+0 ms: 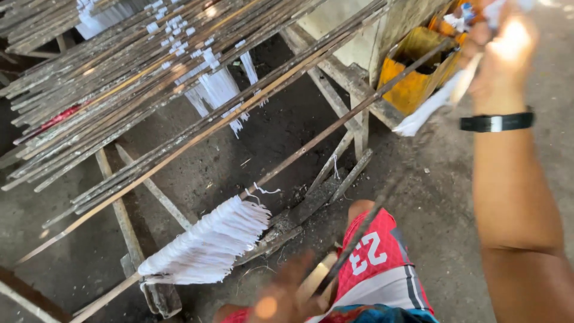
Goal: Tying and arranging white threads on a wooden loom frame to prepare for weaving.
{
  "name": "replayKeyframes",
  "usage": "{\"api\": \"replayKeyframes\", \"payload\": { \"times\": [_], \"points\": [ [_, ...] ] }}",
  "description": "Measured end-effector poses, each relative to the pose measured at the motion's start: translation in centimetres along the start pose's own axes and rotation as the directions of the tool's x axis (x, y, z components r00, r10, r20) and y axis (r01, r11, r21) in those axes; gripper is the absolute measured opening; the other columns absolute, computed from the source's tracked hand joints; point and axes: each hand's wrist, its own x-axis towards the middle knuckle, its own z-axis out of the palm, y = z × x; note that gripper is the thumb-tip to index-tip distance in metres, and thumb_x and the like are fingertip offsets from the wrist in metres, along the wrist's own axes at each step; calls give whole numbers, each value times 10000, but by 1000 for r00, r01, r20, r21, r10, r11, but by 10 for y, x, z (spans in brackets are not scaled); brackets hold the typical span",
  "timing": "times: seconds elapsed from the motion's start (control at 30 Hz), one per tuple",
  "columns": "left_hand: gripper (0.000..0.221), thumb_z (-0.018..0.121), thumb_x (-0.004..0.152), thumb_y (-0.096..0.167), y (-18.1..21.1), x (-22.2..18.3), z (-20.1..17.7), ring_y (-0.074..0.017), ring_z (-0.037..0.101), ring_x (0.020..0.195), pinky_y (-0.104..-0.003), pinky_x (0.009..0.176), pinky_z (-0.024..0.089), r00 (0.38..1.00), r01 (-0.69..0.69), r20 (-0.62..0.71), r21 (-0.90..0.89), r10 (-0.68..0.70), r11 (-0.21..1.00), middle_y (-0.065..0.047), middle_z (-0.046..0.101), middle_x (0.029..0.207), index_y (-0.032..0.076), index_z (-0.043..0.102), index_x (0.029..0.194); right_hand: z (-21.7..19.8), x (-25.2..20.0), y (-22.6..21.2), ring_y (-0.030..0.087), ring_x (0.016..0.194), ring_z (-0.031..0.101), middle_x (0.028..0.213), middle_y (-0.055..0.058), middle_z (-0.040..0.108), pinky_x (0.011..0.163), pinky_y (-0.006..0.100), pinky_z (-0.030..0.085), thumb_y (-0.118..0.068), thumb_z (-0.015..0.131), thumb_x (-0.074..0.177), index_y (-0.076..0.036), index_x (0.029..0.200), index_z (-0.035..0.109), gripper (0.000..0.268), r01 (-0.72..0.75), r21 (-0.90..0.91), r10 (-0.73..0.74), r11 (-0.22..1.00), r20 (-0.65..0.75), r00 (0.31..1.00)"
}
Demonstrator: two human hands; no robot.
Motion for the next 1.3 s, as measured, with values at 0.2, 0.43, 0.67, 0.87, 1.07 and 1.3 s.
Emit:
{"api": "replayKeyframes", "payload": {
  "times": [0.2,0.43,0.67,0.87,1.07,1.3],
  "points": [
    [236,583,690,381,-79,-75,-65,9,662,570,-145,475,512,632,738,-772,570,-72,361,118,752,786,286,674,886,82,-91,32,31,459,343,614,-83,408,391,169,278,-459,217,866,-201,986,525,419,105,-385,53,917,379,924],
    [207,453,802,213,40,-47,-13,-66,386,316,-232,282,288,715,619,-643,765,276,179,37,499,445,119,606,906,101,-253,91,183,471,553,602,65,555,442,294,485,-113,505,845,-47,845,498,66,722,44,-69,691,998,6],
    [233,468,801,259,74,-53,-6,-51,564,425,-187,381,493,719,659,-578,743,386,-116,45,642,642,115,601,927,101,-267,87,144,517,391,637,35,449,515,249,336,-77,481,863,-42,828,491,50,914,371,-375,164,880,-290],
    [261,468,812,273,81,-31,20,-111,582,547,-239,494,424,598,772,-647,623,473,-124,5,647,686,142,648,948,102,-258,85,126,495,346,625,15,433,507,241,319,-110,466,887,-50,866,490,69,914,386,-412,123,858,-307],
    [508,321,779,469,98,-68,-18,-163,557,532,-271,473,366,536,838,-690,502,485,-212,-51,636,667,174,646,1036,93,-264,97,217,617,563,778,123,610,509,294,439,-54,516,858,21,924,508,100,837,380,-370,394,899,-234],
    [128,578,817,79,140,-37,19,-236,560,652,-347,674,446,794,488,-60,656,604,-576,-81,617,777,58,634,930,63,-268,135,239,771,587,901,29,596,661,366,413,-261,640,707,-140,952,506,304,774,66,-5,630,997,-81]
  ]
}}
